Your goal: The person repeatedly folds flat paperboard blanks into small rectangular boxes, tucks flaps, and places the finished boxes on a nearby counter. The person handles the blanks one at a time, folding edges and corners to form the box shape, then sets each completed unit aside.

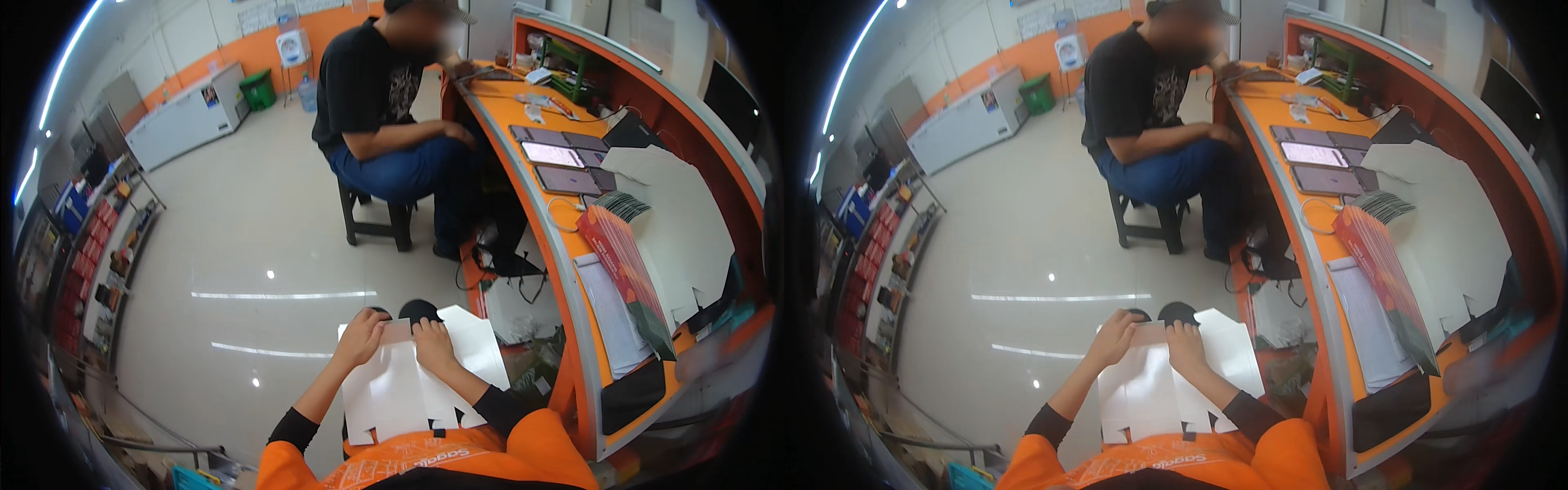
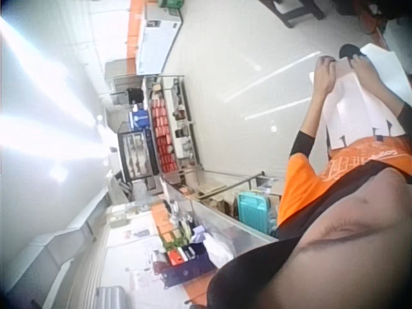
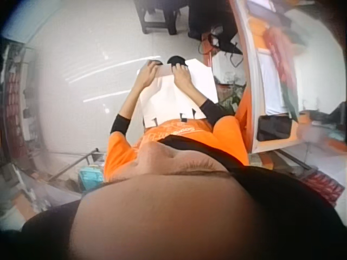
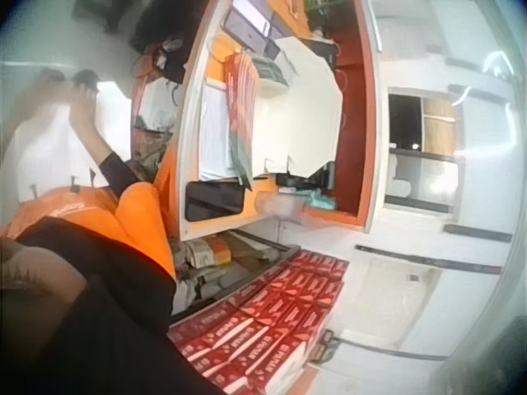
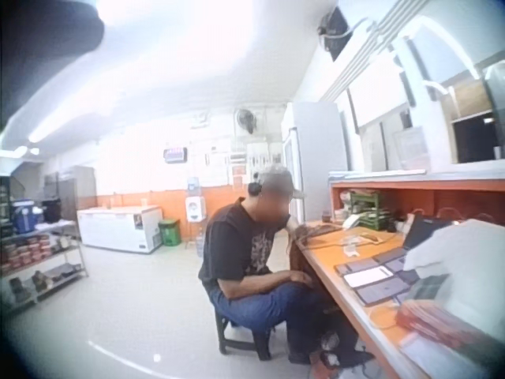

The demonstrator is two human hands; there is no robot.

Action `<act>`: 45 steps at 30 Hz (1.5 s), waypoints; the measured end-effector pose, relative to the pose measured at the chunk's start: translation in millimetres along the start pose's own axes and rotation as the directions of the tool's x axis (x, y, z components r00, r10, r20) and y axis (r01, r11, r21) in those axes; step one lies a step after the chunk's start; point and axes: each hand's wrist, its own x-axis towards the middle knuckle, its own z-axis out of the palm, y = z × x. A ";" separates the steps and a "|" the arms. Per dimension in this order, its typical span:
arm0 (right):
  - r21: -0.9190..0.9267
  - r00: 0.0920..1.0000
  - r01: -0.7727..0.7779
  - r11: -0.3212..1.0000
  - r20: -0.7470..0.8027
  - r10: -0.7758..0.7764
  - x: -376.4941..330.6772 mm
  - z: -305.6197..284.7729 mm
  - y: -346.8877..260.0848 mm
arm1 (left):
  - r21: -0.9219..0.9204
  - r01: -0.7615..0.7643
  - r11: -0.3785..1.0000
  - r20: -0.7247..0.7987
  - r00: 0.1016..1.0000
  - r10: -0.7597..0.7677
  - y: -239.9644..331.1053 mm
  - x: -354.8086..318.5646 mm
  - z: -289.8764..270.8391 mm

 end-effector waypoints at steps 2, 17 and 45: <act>0.000 0.992 -0.065 0.998 0.107 0.064 18.9 -3.1 0.3 | 0.008 0.009 1.000 -0.112 0.994 -0.009 -32.4 19.1 -7.9; 0.178 0.757 0.215 0.960 0.591 -0.279 102.4 2.0 -27.0 | 0.507 0.059 0.860 0.749 0.462 -0.474 -116.9 51.2 -28.9; -0.114 0.962 0.234 0.966 -0.117 -0.247 -28.8 43.4 -57.9 | 0.404 0.355 0.843 -0.449 0.880 -0.156 9.8 -119.5 60.1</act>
